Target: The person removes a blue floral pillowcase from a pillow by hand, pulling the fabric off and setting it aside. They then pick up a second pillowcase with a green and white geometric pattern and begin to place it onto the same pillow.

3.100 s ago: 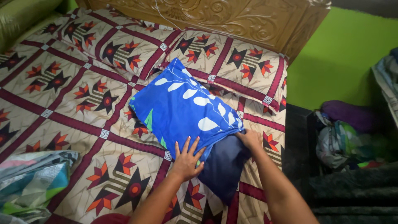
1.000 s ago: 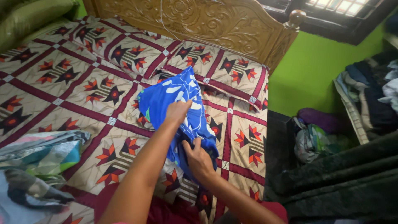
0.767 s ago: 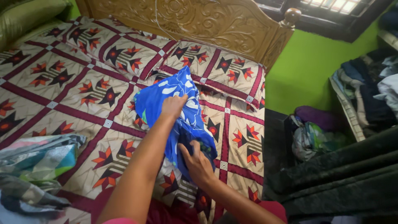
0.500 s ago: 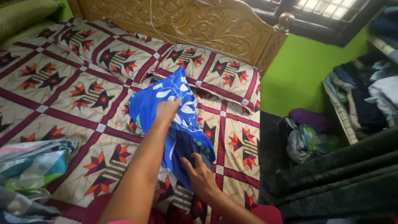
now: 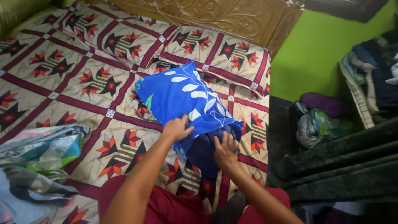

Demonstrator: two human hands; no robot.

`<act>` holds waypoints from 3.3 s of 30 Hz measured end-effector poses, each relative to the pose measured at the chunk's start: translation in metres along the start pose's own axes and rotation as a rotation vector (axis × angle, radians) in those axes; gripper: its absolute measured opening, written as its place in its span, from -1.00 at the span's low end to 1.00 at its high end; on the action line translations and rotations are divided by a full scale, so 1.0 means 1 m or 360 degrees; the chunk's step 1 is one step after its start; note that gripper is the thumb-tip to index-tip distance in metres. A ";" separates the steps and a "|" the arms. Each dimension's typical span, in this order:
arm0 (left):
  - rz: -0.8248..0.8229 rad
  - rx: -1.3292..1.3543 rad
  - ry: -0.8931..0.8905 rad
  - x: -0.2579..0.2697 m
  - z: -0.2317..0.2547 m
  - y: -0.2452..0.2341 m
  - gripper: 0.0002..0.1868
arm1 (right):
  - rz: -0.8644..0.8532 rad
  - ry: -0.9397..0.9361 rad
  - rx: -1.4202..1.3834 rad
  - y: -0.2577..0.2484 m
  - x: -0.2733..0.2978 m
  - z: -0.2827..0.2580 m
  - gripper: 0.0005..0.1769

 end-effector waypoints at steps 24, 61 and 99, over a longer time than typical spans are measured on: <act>-0.0420 0.0172 -0.0597 0.050 -0.072 0.131 -0.49 | -0.0632 -0.0223 0.0065 0.070 0.016 -0.099 -0.09; 0.0528 0.0357 -0.0767 -0.006 -0.074 0.029 -0.70 | -0.0530 0.0722 -0.1422 0.009 -0.054 0.116 -0.36; 0.0116 0.2272 -0.1168 0.002 -0.126 0.092 -0.29 | -0.0361 -0.0202 -0.0340 0.072 -0.079 -0.045 -0.46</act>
Point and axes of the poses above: each hand's wrist, its own x-axis away from the middle knuckle, its own y-axis out of the palm, z = x × y, the point moved 4 cm from there along -x, towards the middle knuckle, and after that the axes turned 6 degrees about x, right-handed, at the moved point
